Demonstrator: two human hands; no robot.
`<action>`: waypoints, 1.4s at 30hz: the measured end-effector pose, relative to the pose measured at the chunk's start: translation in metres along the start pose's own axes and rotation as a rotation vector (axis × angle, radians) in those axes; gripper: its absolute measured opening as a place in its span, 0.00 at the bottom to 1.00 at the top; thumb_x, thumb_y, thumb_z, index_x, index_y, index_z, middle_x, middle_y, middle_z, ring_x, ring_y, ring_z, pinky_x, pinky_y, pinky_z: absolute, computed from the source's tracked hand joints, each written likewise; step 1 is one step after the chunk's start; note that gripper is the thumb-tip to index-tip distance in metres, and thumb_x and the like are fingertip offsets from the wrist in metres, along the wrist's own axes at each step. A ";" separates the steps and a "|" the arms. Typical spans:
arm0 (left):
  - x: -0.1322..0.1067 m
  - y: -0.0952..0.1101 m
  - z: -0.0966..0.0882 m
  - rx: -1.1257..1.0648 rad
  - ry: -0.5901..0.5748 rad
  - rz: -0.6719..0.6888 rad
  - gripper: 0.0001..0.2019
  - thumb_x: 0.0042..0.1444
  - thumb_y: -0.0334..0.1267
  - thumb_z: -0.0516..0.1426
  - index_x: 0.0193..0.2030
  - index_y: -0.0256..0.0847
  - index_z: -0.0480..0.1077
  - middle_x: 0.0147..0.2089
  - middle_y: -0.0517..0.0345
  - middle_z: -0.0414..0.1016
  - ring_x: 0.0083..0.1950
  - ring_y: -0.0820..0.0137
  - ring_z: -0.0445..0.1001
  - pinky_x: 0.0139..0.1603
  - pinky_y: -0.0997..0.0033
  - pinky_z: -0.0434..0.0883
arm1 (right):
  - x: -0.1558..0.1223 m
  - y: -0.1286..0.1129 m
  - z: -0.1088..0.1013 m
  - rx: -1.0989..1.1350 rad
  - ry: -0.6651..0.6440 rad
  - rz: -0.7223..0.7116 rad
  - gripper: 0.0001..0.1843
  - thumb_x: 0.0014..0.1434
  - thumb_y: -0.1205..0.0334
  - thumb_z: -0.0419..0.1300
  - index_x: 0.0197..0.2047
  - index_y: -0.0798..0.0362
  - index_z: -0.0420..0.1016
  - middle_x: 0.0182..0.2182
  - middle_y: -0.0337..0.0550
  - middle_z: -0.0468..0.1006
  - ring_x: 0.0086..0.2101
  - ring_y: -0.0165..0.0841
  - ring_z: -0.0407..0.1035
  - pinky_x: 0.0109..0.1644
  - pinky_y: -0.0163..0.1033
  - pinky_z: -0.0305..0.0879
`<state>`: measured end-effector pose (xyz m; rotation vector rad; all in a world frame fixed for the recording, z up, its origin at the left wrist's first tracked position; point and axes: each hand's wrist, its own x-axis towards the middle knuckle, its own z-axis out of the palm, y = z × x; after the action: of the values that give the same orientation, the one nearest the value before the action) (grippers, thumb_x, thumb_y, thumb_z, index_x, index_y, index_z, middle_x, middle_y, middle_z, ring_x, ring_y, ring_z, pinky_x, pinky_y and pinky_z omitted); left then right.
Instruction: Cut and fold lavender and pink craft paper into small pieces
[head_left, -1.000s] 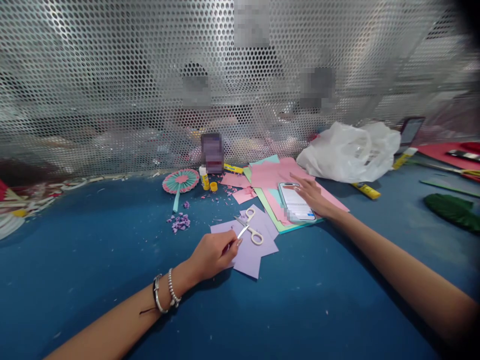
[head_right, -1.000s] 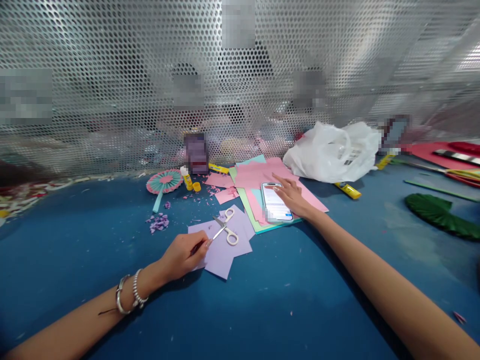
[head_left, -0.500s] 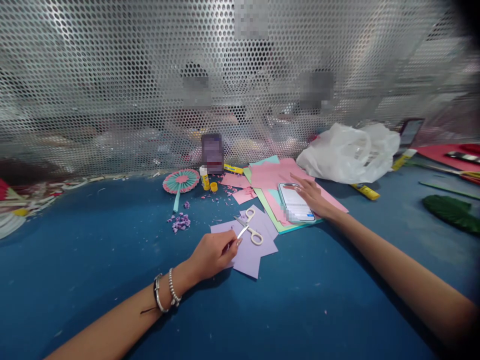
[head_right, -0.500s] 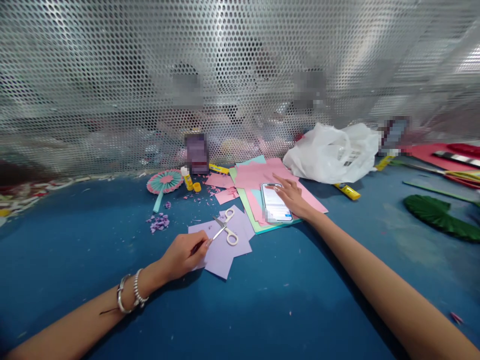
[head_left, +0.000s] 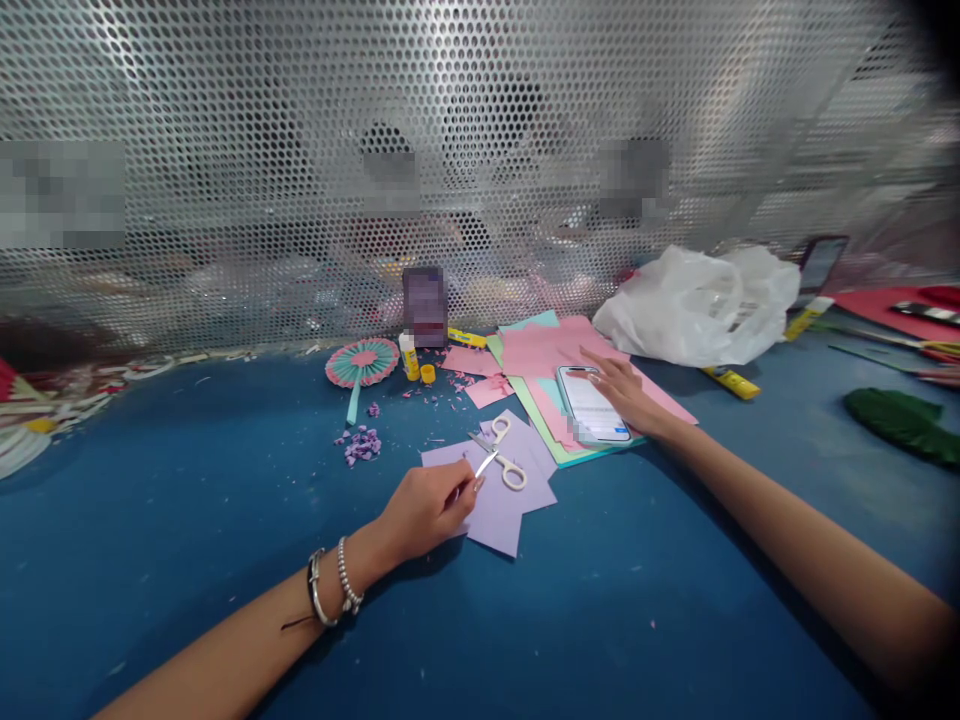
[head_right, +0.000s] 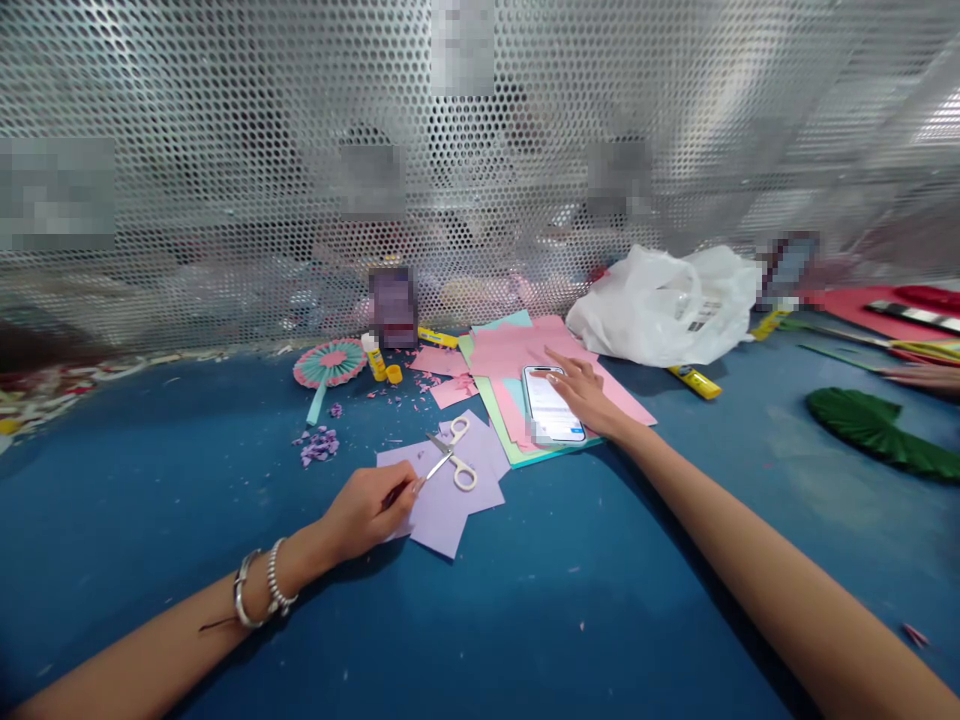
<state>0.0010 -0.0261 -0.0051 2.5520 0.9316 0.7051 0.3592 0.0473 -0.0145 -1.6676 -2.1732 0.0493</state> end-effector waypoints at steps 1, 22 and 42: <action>0.000 0.000 0.000 -0.003 -0.002 -0.002 0.14 0.63 0.38 0.44 0.28 0.38 0.61 0.21 0.65 0.61 0.21 0.77 0.57 0.23 0.75 0.54 | 0.000 0.001 0.001 0.005 0.002 -0.004 0.26 0.63 0.47 0.33 0.57 0.36 0.62 0.64 0.29 0.48 0.59 0.45 0.48 0.58 0.62 0.49; 0.000 0.002 -0.001 -0.033 -0.023 -0.036 0.13 0.62 0.38 0.45 0.28 0.39 0.59 0.21 0.66 0.59 0.21 0.78 0.56 0.23 0.76 0.52 | 0.001 -0.003 0.001 -0.008 0.001 0.031 0.27 0.63 0.48 0.34 0.53 0.38 0.68 0.64 0.30 0.50 0.58 0.46 0.50 0.57 0.60 0.51; 0.000 0.001 -0.001 -0.015 -0.015 -0.012 0.13 0.62 0.38 0.45 0.27 0.39 0.59 0.21 0.66 0.59 0.21 0.78 0.56 0.24 0.76 0.53 | -0.001 -0.004 0.001 0.052 0.047 0.041 0.26 0.63 0.47 0.34 0.53 0.39 0.67 0.63 0.31 0.53 0.57 0.47 0.52 0.55 0.62 0.52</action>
<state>0.0010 -0.0264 -0.0039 2.5334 0.9328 0.6854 0.3554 0.0456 -0.0149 -1.6685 -2.0858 0.0769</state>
